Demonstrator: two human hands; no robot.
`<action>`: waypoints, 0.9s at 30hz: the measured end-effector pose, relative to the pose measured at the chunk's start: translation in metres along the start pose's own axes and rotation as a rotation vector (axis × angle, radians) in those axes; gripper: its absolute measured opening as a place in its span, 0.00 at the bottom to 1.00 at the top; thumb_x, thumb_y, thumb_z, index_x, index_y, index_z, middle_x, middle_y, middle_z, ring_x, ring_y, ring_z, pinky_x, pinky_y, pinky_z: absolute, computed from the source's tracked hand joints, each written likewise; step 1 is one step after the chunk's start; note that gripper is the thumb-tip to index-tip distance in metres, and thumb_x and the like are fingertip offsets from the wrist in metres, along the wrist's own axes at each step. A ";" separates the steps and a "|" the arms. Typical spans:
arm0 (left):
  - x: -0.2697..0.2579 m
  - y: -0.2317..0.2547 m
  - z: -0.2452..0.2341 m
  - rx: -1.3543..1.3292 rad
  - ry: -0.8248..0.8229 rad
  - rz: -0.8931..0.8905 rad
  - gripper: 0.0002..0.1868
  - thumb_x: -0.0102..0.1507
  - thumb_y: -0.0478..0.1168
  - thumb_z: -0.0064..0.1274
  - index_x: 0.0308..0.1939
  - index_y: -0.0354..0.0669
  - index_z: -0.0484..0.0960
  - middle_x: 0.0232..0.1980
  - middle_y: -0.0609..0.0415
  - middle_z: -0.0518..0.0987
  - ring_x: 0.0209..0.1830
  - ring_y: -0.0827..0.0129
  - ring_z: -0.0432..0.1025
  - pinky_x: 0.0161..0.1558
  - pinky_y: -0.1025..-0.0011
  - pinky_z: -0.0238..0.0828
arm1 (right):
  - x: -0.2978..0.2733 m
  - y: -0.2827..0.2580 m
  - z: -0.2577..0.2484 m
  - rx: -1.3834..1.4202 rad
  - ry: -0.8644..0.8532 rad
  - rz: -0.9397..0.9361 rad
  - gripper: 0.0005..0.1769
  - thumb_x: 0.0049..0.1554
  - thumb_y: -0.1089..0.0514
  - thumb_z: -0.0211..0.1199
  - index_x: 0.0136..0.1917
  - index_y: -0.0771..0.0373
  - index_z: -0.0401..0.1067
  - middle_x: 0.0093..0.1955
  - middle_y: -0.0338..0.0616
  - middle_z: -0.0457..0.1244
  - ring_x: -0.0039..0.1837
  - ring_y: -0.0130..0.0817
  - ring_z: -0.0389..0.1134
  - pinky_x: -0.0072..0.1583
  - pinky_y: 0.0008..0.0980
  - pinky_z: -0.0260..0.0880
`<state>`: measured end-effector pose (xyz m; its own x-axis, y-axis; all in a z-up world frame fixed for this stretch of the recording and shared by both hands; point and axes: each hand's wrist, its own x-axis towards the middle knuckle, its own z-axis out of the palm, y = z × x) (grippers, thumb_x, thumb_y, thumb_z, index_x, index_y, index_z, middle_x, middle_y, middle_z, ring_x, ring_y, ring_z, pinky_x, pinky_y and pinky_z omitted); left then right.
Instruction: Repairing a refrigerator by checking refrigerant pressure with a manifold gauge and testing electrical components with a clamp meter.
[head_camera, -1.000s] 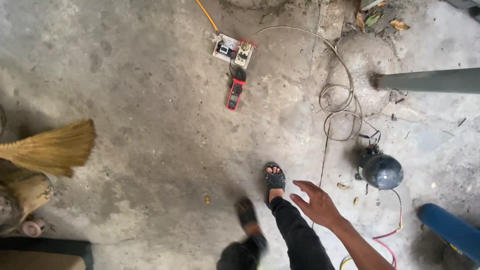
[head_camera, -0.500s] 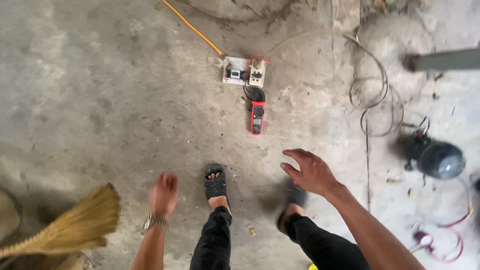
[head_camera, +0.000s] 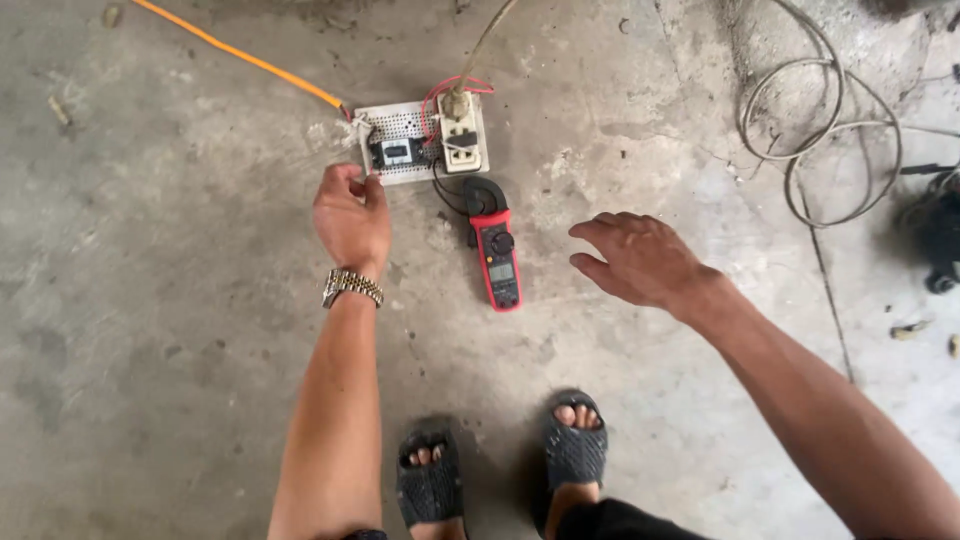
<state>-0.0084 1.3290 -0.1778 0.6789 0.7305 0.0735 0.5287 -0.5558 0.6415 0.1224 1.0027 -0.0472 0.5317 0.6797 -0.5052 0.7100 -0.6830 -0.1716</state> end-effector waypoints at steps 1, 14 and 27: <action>0.008 0.002 0.007 -0.011 0.062 0.071 0.07 0.58 0.36 0.58 0.40 0.44 0.80 0.30 0.49 0.80 0.32 0.53 0.79 0.36 0.61 0.75 | 0.000 0.002 0.002 -0.022 0.000 -0.004 0.19 0.59 0.39 0.59 0.60 0.45 0.75 0.50 0.37 0.71 0.56 0.41 0.74 0.59 0.43 0.74; 0.019 0.020 0.009 0.106 -0.086 0.260 0.18 0.53 0.37 0.67 0.45 0.44 0.81 0.41 0.47 0.77 0.43 0.48 0.76 0.45 0.56 0.74 | -0.025 -0.018 0.039 0.176 -0.073 -0.005 0.20 0.59 0.40 0.59 0.61 0.45 0.74 0.50 0.38 0.72 0.57 0.42 0.74 0.57 0.44 0.77; 0.027 0.013 0.040 0.174 -0.115 -0.074 0.08 0.56 0.45 0.63 0.36 0.48 0.87 0.28 0.52 0.82 0.34 0.52 0.80 0.39 0.55 0.77 | -0.039 -0.031 0.024 0.363 -0.143 -0.004 0.20 0.62 0.43 0.56 0.64 0.47 0.72 0.53 0.44 0.71 0.60 0.48 0.72 0.62 0.48 0.73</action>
<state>0.0368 1.3254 -0.1980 0.6837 0.7270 -0.0630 0.6523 -0.5702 0.4994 0.0686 0.9908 -0.0427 0.4412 0.6556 -0.6128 0.4883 -0.7483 -0.4490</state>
